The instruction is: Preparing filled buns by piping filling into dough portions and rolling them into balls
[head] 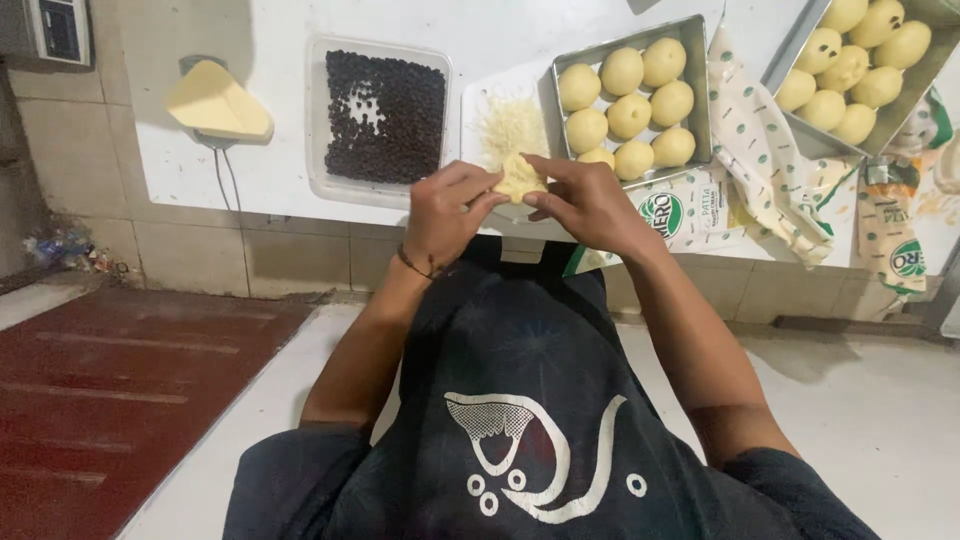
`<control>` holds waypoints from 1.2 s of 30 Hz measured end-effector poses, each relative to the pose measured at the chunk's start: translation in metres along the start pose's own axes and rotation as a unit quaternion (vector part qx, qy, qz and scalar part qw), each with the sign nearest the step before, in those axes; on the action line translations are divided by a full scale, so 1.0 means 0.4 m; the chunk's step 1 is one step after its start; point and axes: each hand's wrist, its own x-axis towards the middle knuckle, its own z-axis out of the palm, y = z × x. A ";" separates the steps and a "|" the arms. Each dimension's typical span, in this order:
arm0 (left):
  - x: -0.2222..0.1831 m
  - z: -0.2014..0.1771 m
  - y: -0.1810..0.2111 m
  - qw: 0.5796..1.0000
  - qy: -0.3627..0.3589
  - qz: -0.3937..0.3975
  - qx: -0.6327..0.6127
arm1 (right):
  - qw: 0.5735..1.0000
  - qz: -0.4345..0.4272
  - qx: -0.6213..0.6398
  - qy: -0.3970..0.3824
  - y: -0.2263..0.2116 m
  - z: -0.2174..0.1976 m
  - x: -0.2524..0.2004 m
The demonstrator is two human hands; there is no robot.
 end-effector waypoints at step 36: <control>0.107 -0.088 0.180 0.989 0.018 0.058 -0.136 | 0.937 -0.319 -0.012 0.144 0.020 -0.029 0.011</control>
